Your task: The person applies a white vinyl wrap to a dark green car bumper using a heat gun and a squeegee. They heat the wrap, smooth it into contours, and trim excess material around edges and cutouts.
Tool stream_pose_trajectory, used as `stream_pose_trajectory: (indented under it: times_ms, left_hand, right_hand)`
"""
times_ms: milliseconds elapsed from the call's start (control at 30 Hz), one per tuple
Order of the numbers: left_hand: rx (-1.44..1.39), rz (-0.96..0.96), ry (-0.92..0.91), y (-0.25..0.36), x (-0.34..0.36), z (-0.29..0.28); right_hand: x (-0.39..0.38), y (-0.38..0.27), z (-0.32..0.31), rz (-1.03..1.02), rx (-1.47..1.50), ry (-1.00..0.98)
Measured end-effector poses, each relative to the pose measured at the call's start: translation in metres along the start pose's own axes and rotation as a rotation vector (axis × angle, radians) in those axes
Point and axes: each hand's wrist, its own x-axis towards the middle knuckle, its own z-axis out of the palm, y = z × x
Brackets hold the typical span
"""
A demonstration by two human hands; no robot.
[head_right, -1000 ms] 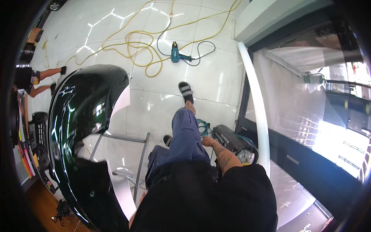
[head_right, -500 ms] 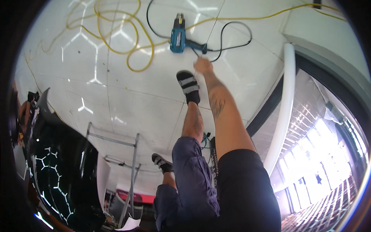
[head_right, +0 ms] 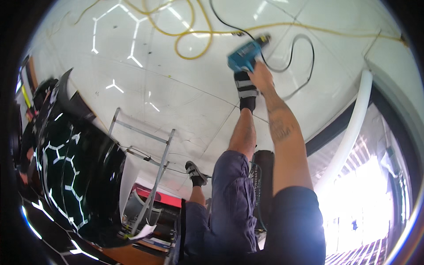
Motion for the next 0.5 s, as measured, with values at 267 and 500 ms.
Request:
stream_pose_trajectory:
  times_ms: [267, 500]
  left_hand:
    - [-0.035, 0.514, 0.433, -0.184, -0.036, 0.041]
    - [-0.507, 0.827, 1.042, -0.320, 0.100, 0.042]
  right_hand:
    - [-0.332, -0.055, -0.154, -0.002, 0.579, -0.203]
    - [-0.593, -0.138, -0.122, -0.271, 1.666, -0.564]
